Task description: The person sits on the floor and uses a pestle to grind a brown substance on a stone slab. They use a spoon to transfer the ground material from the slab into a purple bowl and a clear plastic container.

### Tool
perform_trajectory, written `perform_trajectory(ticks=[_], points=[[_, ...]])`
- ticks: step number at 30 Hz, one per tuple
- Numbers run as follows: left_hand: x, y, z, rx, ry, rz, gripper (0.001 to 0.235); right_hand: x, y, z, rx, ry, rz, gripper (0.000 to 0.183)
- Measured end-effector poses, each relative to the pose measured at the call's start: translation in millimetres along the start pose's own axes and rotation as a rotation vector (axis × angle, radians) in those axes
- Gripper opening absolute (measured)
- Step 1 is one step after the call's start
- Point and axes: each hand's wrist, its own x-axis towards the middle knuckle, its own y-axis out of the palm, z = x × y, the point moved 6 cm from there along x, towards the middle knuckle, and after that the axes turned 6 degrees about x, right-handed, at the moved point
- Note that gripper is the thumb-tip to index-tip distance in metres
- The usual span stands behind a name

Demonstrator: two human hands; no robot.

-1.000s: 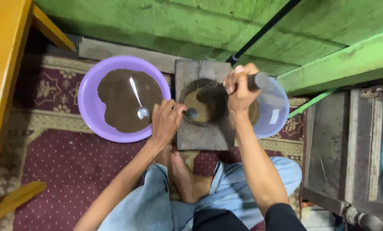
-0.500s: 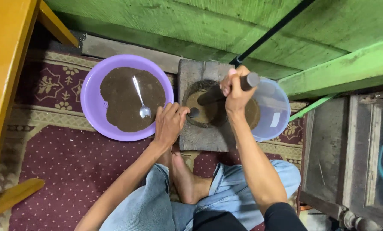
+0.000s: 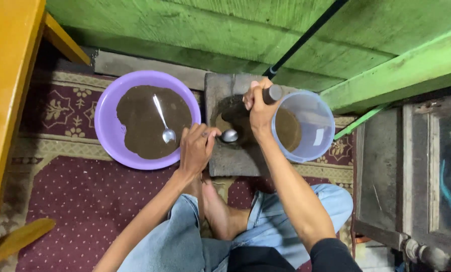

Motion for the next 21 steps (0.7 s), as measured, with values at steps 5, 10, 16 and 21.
perform_trajectory(ticks=[5,10,16,21], points=[[-8,14,4,0.181,0.084,0.0,0.019,5,9,38,-0.016,-0.059,0.002,0.034],[-8,8,-1,0.122,0.035,-0.013,0.019,-7,6,17,0.057,-0.12,0.02,0.035],[-11,0,-2,0.016,-0.023,0.032,0.017,-16,2,4,-0.105,-0.083,0.041,0.037],[-4,12,2,0.212,0.084,0.016,0.017,-1,13,48,-0.007,-0.08,0.08,0.04]])
